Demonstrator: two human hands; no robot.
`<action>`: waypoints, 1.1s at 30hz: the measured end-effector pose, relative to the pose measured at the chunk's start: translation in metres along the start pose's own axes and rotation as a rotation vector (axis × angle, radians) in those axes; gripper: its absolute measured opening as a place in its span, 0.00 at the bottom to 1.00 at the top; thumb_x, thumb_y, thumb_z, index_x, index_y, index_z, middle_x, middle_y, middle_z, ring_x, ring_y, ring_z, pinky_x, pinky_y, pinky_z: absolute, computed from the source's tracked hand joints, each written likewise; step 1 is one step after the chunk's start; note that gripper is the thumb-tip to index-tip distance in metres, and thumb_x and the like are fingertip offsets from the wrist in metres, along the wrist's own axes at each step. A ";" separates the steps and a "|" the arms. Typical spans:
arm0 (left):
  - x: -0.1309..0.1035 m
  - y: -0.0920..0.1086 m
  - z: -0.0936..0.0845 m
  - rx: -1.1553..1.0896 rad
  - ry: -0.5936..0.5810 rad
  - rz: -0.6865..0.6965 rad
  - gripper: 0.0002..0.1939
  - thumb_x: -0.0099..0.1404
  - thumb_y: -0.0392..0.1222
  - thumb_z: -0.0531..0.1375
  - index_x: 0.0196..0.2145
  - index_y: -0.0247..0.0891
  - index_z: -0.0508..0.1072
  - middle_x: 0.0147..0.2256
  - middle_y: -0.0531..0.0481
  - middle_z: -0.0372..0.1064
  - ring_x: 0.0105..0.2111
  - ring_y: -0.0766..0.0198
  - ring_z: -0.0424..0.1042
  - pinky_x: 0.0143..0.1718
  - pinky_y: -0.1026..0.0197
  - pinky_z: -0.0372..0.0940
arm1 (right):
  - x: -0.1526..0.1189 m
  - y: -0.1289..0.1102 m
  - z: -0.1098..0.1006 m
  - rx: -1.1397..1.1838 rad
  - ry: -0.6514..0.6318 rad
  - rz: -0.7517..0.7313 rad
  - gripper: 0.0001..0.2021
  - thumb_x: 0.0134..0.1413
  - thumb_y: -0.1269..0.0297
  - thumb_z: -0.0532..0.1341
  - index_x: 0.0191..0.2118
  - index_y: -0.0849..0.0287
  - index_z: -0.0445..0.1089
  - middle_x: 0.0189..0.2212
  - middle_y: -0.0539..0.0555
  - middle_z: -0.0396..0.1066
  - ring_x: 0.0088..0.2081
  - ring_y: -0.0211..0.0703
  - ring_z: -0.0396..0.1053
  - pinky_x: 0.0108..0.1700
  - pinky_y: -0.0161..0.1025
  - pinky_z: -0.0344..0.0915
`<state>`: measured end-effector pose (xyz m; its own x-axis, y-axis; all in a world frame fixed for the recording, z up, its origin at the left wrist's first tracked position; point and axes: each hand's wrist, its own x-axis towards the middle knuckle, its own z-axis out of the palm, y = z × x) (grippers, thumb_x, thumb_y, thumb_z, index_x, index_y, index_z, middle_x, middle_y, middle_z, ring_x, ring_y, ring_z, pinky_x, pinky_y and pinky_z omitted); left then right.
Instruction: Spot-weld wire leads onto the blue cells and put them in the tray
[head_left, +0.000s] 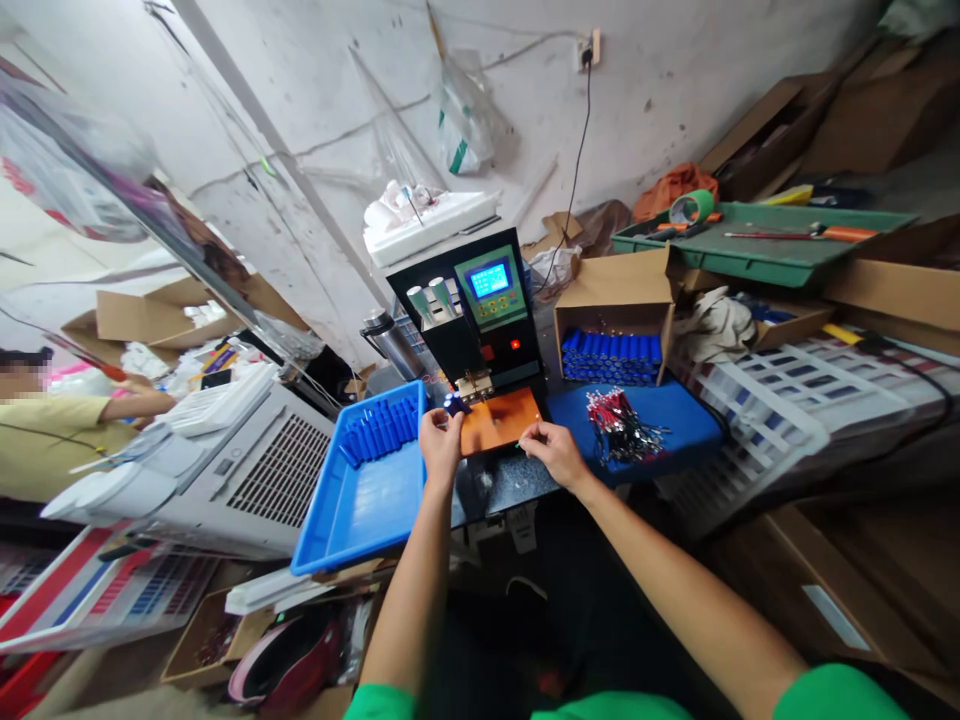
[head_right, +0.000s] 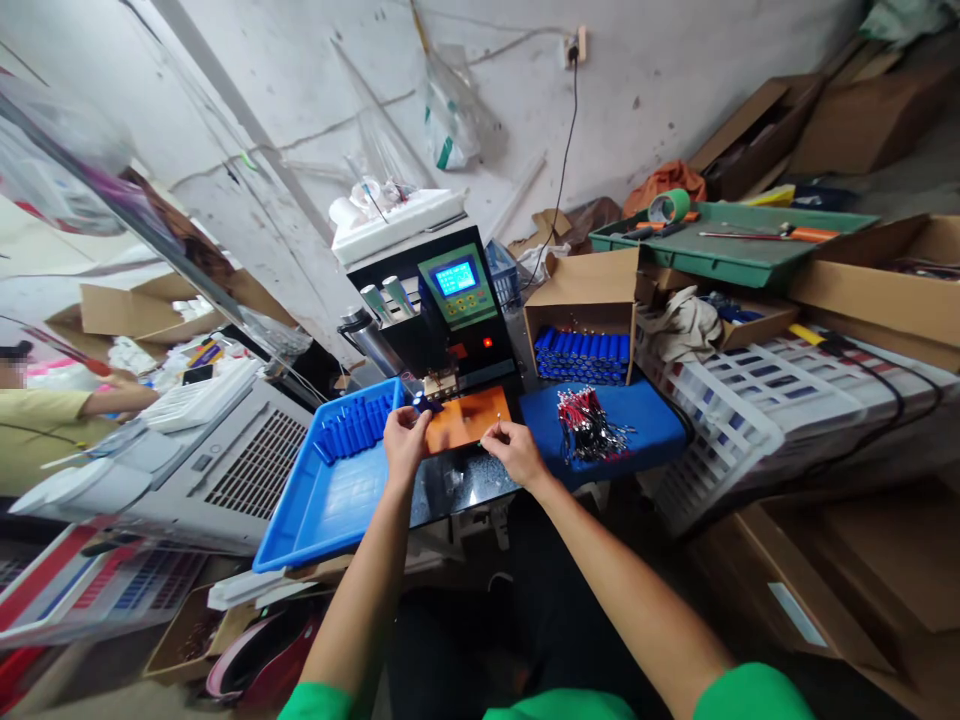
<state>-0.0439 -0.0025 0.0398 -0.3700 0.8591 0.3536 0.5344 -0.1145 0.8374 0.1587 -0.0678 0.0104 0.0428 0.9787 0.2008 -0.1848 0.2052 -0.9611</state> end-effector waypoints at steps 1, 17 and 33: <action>0.007 -0.002 0.004 0.061 0.039 0.011 0.17 0.52 0.49 0.66 0.36 0.37 0.70 0.34 0.48 0.70 0.35 0.60 0.70 0.42 0.55 0.66 | -0.001 0.000 0.000 0.005 0.005 0.009 0.09 0.45 0.58 0.63 0.23 0.58 0.69 0.19 0.48 0.66 0.23 0.38 0.62 0.30 0.36 0.60; -0.021 0.002 0.034 -0.068 -0.282 0.194 0.11 0.61 0.44 0.60 0.41 0.39 0.72 0.31 0.52 0.70 0.31 0.63 0.70 0.36 0.61 0.65 | 0.017 0.002 -0.003 0.016 0.142 0.007 0.10 0.47 0.56 0.63 0.27 0.57 0.68 0.23 0.49 0.67 0.24 0.39 0.65 0.29 0.37 0.65; -0.022 -0.004 0.041 -0.200 -0.356 0.163 0.16 0.62 0.45 0.60 0.47 0.38 0.72 0.38 0.47 0.74 0.39 0.58 0.73 0.45 0.56 0.67 | 0.088 0.018 0.041 0.036 0.154 0.040 0.09 0.44 0.57 0.62 0.25 0.57 0.68 0.23 0.50 0.69 0.28 0.40 0.67 0.32 0.35 0.66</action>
<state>-0.0065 0.0001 0.0117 0.0107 0.9360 0.3517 0.3933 -0.3273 0.8592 0.1189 0.0226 0.0184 0.1845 0.9744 0.1286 -0.2246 0.1692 -0.9596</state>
